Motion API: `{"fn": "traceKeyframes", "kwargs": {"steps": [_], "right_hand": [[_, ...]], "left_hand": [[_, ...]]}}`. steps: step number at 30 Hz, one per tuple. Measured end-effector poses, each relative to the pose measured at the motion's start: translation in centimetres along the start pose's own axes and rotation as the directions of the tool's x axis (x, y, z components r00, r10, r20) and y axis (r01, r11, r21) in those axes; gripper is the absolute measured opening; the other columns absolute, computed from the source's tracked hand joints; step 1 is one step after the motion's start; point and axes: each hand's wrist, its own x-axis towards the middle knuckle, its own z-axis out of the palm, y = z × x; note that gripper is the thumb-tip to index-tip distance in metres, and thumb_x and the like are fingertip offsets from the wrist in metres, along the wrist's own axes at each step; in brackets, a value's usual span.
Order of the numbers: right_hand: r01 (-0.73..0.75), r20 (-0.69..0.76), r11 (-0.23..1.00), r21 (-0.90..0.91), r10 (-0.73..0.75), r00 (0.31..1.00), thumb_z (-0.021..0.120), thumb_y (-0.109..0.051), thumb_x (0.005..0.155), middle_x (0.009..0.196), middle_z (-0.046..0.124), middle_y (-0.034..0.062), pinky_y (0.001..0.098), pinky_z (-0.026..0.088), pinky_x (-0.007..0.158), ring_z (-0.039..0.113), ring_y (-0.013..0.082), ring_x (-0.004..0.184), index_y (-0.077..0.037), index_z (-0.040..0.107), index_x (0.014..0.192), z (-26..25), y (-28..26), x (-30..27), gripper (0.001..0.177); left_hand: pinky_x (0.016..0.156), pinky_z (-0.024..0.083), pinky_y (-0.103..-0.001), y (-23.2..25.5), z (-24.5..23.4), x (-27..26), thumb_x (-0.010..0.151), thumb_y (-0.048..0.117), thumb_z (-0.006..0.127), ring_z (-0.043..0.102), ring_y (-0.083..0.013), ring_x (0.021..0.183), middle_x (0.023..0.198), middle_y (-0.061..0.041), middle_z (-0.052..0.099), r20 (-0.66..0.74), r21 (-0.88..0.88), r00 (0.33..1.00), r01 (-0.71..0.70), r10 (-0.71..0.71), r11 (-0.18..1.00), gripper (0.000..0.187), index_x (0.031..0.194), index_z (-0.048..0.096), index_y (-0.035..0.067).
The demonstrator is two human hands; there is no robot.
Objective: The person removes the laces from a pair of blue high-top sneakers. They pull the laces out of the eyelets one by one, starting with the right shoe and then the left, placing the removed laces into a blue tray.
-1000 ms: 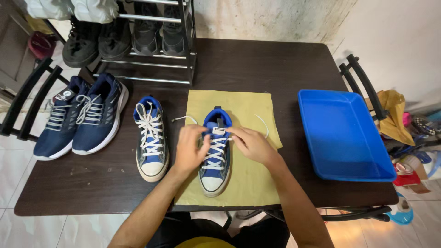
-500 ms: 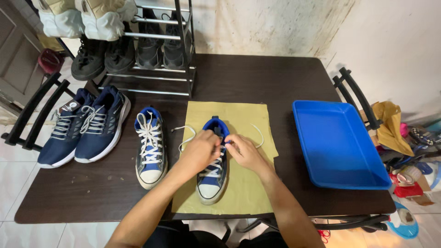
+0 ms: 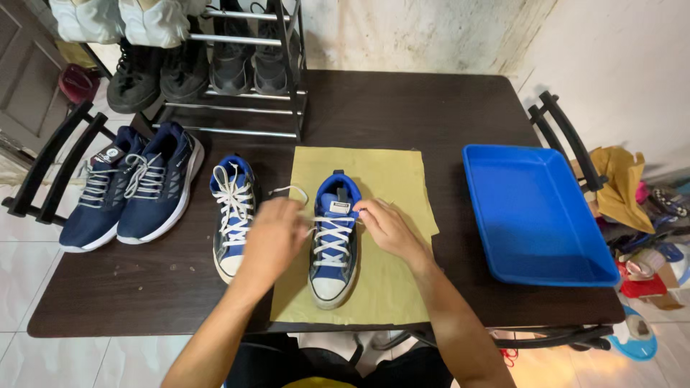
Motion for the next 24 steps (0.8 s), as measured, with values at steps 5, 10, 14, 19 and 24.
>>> {"fn": "traceKeyframes", "kwargs": {"steps": [5,10,14,19,24], "right_hand": [[0.025,-0.013,0.999,-0.039,-0.025,1.000,0.053,-0.014,0.103,0.093,0.066,0.0133,0.0412,0.049,0.080,0.065,0.0323,0.089,-0.007,0.062,0.112,0.1,0.1,-0.1,0.015],[0.019,-0.019,1.000,-0.015,-0.019,1.000,0.053,-0.014,0.104,0.093,0.065,0.0148,0.0418,0.050,0.080,0.064,0.0334,0.088,-0.005,0.061,0.112,0.2,0.3,-0.4,0.015],[-0.013,-0.005,1.000,-0.003,0.013,1.000,0.053,-0.013,0.103,0.091,0.065,0.0146,0.0422,0.049,0.078,0.065,0.0329,0.088,-0.006,0.062,0.112,0.2,0.4,-0.5,0.015],[0.031,-0.017,0.999,0.011,-0.031,0.999,0.053,-0.013,0.103,0.095,0.067,0.0145,0.0417,0.050,0.080,0.066,0.0328,0.090,-0.006,0.062,0.112,0.3,0.5,-0.3,0.014],[0.053,-0.013,0.998,-0.019,-0.053,0.999,0.053,-0.013,0.104,0.097,0.068,0.0140,0.0419,0.050,0.082,0.066,0.0328,0.092,-0.006,0.061,0.112,0.2,0.3,-0.3,0.014]], "left_hand": [[0.087,0.050,-0.042,2.6,4.2,2.6,0.084,0.013,0.069,0.061,-0.0317,0.099,0.098,-0.011,0.064,0.131,-0.062,0.948,-0.285,0.291,0.957,0.022,0.103,0.066,0.003],[0.083,0.050,-0.040,2.5,5.9,3.4,0.085,0.009,0.064,0.061,-0.0279,0.098,0.094,-0.009,0.062,0.318,0.192,0.906,-0.352,0.281,0.916,0.012,0.097,0.065,0.006],[0.085,0.051,-0.041,1.1,3.5,2.8,0.085,0.011,0.065,0.061,-0.0305,0.099,0.096,-0.011,0.062,0.240,0.069,0.945,-0.246,0.223,0.967,0.014,0.096,0.063,0.004],[0.083,0.051,-0.044,-1.6,-2.1,0.9,0.082,0.012,0.067,0.060,-0.0352,0.098,0.098,-0.014,0.062,0.162,0.131,0.983,-0.112,0.090,0.985,0.018,0.098,0.062,0.004],[0.082,0.053,-0.042,-3.9,-5.5,-1.1,0.083,0.009,0.067,0.062,-0.0310,0.102,0.101,-0.011,0.064,0.168,0.530,0.964,0.089,-0.207,0.844,0.015,0.097,0.063,0.007]]}}
